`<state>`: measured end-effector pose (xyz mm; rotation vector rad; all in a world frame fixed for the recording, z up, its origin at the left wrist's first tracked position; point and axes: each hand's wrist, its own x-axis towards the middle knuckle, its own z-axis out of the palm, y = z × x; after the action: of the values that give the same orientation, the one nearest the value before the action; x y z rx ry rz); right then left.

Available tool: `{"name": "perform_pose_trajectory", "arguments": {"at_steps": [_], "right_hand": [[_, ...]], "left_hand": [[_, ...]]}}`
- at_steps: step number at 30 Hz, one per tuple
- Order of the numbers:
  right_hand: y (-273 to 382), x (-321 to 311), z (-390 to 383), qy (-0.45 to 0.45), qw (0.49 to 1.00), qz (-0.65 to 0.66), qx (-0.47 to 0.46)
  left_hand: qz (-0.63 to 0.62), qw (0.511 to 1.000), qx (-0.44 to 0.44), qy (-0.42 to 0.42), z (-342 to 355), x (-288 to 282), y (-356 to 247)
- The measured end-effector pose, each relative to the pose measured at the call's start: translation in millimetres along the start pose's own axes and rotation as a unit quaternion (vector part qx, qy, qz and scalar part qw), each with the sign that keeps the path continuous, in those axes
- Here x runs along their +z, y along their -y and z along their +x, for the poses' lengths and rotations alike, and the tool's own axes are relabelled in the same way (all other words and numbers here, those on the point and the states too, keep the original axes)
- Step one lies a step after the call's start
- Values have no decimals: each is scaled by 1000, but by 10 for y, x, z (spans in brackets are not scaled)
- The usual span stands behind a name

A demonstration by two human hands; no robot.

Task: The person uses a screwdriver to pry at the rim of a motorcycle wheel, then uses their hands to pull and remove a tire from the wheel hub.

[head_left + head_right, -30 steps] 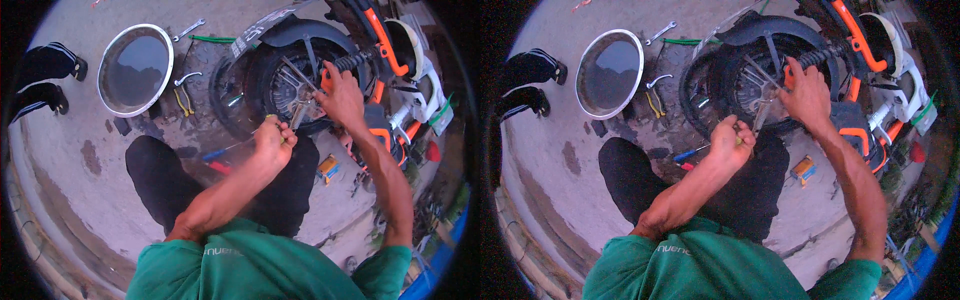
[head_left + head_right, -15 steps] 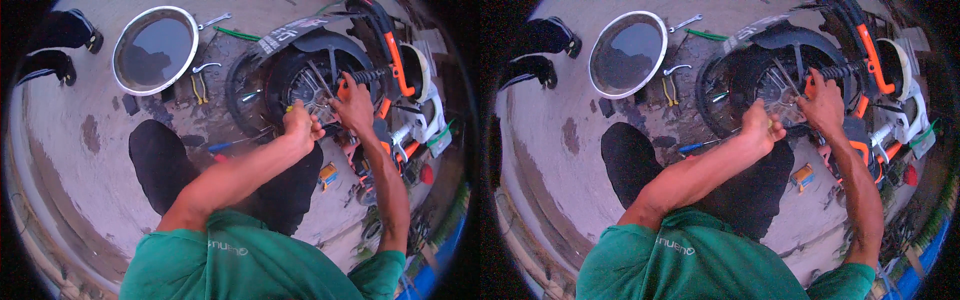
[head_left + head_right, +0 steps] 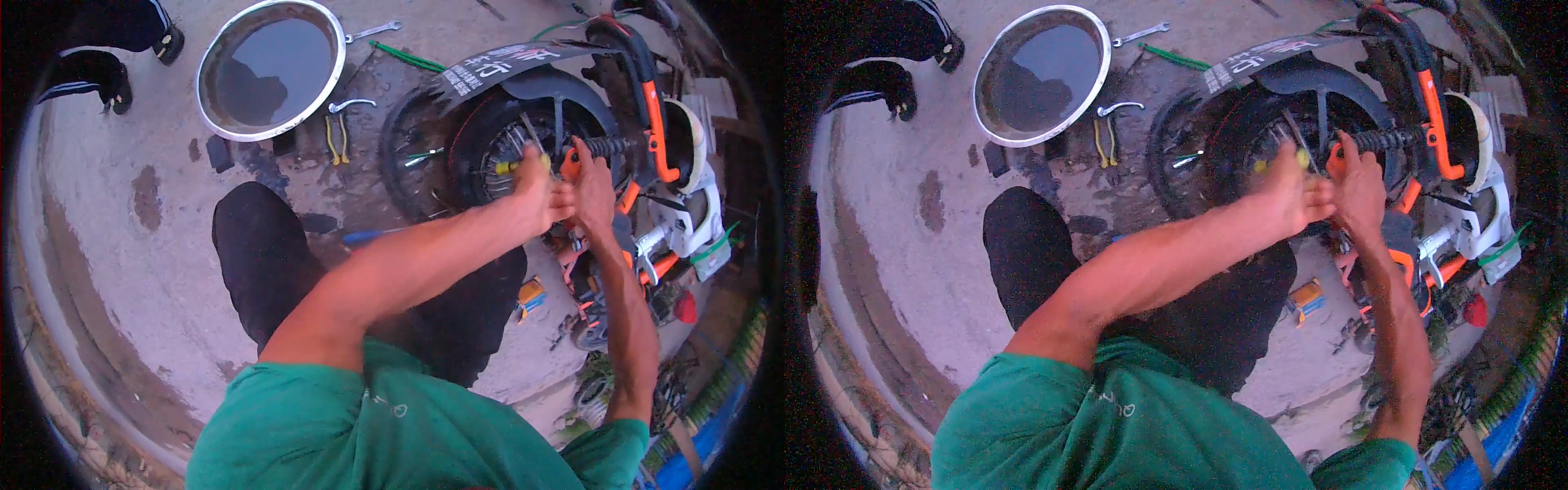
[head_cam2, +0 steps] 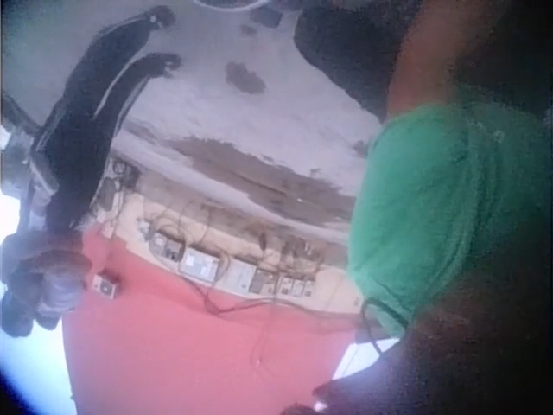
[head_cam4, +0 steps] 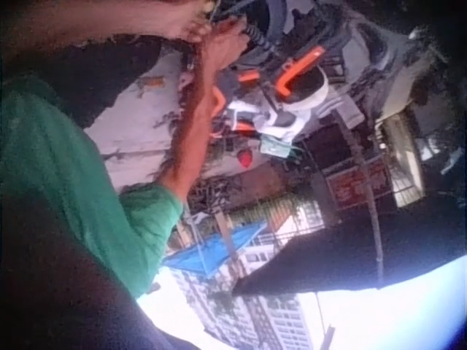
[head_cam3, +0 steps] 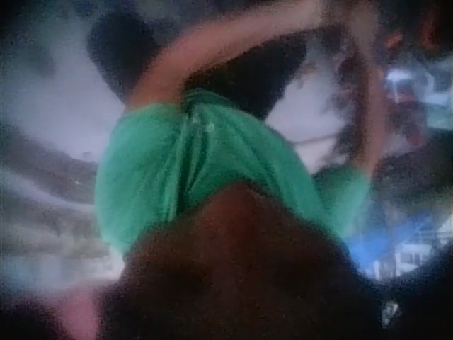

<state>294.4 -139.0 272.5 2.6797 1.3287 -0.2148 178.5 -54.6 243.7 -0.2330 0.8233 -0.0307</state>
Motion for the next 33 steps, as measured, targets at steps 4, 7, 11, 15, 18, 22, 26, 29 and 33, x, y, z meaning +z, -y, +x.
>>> {"name": "perform_pose_trajectory", "arguments": {"at_steps": [4, 7, 11, 15, 18, 22, 26, 29, 33], "right_hand": [[-3, 15, 6, -9, 999, 22, -37], [-24, 18, -37, -63, 994, 59, -65], [115, -98, -4, -21, 999, 33, 2], [105, -192, -28, -11, 999, 35, 25], [173, -193, -6, 8, 999, 20, 40], [127, -164, -27, 15, 999, 9, 48], [188, -173, 0, -4, 999, 7, 39], [159, -180, -49, -1, 999, 11, 41], [86, -101, -55, -14, 1000, 7, 26]], "left_hand": [[79, 989, 24, 121, 380, 429, -79], [19, 994, 56, 97, 466, 431, -159], [248, 954, 130, 111, -325, -265, -83], [414, 803, 413, -119, -492, -1230, -377], [536, 727, 390, -178, -115, -2001, -382], [605, 755, 172, -184, -112, -1922, -136], [477, 869, 72, -112, -218, -2012, -296], [459, 881, 6, -117, -479, -1532, -445], [531, 847, 0, -25, -1210, -1189, -311]]}}
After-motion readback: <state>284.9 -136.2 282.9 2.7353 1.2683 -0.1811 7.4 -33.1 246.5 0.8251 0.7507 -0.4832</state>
